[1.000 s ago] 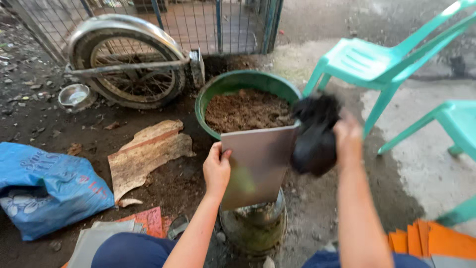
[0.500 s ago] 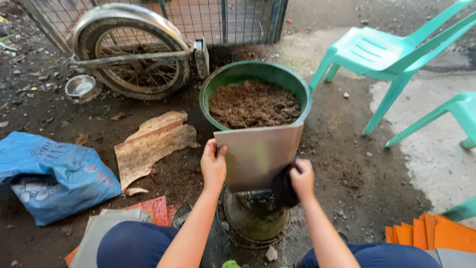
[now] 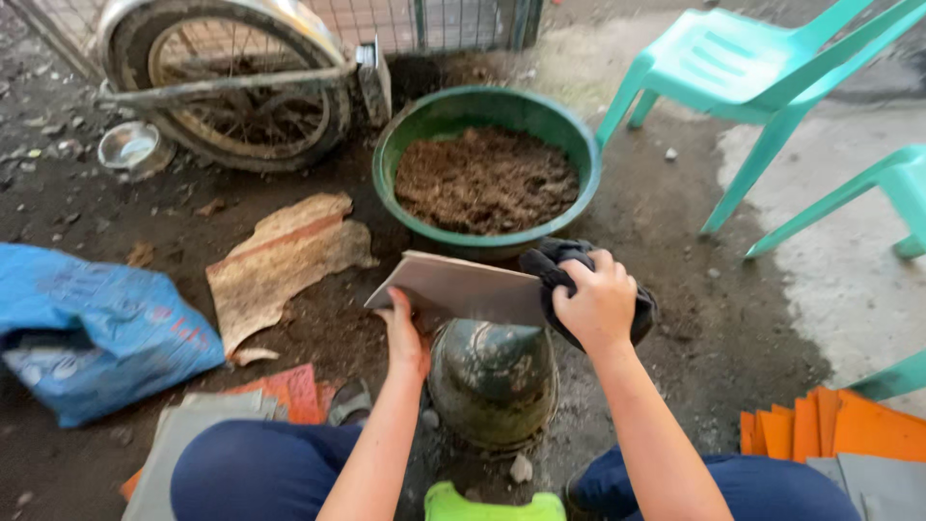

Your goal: The person sits on a small stool and wipes rectangular metal sheets with a dark cloth. They pick up a sheet, wipe both sides, and place it on a stack. The person repeats this process for several sheets.

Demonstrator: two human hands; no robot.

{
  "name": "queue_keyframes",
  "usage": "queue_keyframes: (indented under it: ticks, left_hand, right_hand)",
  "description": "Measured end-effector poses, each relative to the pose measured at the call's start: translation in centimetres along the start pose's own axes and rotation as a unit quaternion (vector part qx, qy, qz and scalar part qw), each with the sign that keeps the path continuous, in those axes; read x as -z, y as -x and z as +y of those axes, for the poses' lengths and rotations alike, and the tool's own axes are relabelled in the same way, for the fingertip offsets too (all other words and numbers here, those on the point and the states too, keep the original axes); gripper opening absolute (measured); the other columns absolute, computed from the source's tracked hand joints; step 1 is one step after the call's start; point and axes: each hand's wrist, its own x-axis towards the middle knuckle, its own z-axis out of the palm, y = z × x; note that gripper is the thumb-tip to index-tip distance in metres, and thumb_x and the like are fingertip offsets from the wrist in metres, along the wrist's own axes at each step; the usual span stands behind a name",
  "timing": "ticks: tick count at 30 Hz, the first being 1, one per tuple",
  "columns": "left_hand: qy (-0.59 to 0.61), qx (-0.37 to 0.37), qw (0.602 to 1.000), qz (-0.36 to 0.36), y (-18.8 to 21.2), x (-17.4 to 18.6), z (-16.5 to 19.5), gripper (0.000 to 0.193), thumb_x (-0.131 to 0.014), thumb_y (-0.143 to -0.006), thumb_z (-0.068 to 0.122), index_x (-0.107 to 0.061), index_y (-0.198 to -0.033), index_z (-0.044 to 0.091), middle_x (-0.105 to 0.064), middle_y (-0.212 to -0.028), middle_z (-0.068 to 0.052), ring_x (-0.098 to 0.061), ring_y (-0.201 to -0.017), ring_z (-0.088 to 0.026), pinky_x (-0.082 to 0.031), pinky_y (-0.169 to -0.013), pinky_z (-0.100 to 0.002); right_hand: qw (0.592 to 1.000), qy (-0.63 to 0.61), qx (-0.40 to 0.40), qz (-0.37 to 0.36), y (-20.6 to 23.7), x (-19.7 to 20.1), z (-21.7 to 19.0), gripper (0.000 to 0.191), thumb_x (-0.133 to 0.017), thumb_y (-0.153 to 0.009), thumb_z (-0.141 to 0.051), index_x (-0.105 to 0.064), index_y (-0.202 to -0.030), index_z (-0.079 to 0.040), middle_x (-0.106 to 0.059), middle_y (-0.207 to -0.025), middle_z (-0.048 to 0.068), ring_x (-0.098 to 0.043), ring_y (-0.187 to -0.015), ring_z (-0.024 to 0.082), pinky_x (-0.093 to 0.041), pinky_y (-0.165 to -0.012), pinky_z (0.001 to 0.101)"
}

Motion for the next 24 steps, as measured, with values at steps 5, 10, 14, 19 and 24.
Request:
queue_keyframes:
  ticks: [5, 10, 14, 19, 24]
  left_hand:
    - [0.109, 0.117, 0.987, 0.030, 0.7, 0.9, 5.9, 0.089, -0.049, -0.089, 0.067, -0.028, -0.152, 0.009, -0.037, -0.151, -0.025, -0.041, -0.135, -0.051, -0.036, -0.099, -0.077]
    - [0.160, 0.190, 0.969, -0.002, -0.8, 7.0, 8.7, 0.039, -0.045, -0.092, 0.013, -0.047, -0.119, -0.015, -0.046, -0.139, -0.034, -0.048, -0.131, -0.055, -0.043, -0.097, -0.075]
    - [0.110, 0.169, 0.979, 0.013, 1.3, 11.6, 8.0, 0.032, -0.046, -0.092, 0.010, -0.047, -0.109, -0.017, -0.059, -0.124, -0.034, -0.064, -0.114, -0.051, -0.053, -0.094, -0.058]
    - [-0.026, 0.099, 0.991, -0.091, 5.3, 10.6, 4.6, 0.048, -0.049, -0.087, 0.010, -0.057, -0.133, -0.001, -0.072, -0.121, -0.016, -0.073, -0.100, -0.028, -0.059, -0.081, -0.045]
    - [-0.089, 0.130, 0.983, -0.099, 7.7, 10.3, -0.6, 0.058, -0.052, -0.083, -0.001, -0.051, -0.140, 0.010, -0.070, -0.127, -0.010, -0.073, -0.108, -0.023, -0.061, -0.090, -0.043]
  right_hand:
    - [0.996, 0.013, 0.064, -0.057, 1.3, -0.4, -3.1, 0.024, -0.075, -0.069, -0.024, -0.076, -0.093, -0.020, -0.064, -0.106, 0.012, -0.062, -0.093, 0.036, -0.048, -0.076, 0.0505]
    - [0.988, -0.004, 0.101, -0.113, 4.1, 0.9, -2.0, 0.032, -0.074, -0.067, -0.024, -0.077, -0.099, -0.021, -0.065, -0.110, 0.014, -0.063, -0.092, 0.036, -0.049, -0.075, 0.0499]
    - [0.985, 0.064, 0.039, -0.155, 5.6, 2.1, 5.5, 0.030, -0.073, -0.070, -0.022, -0.080, -0.099, -0.025, -0.069, -0.111, 0.012, -0.068, -0.090, 0.035, -0.056, -0.078, 0.0479]
    - [0.980, 0.105, -0.119, -0.117, 5.1, 3.9, 14.6, 0.033, -0.075, -0.078, -0.027, -0.080, -0.111, -0.027, -0.068, -0.117, 0.014, -0.069, -0.098, 0.038, -0.057, -0.086, 0.0485]
    - [0.986, 0.052, -0.132, -0.090, 3.3, 4.9, 13.1, 0.035, -0.073, -0.082, -0.026, -0.079, -0.116, -0.024, -0.067, -0.125, 0.018, -0.068, -0.108, 0.040, -0.056, -0.094, 0.0486]
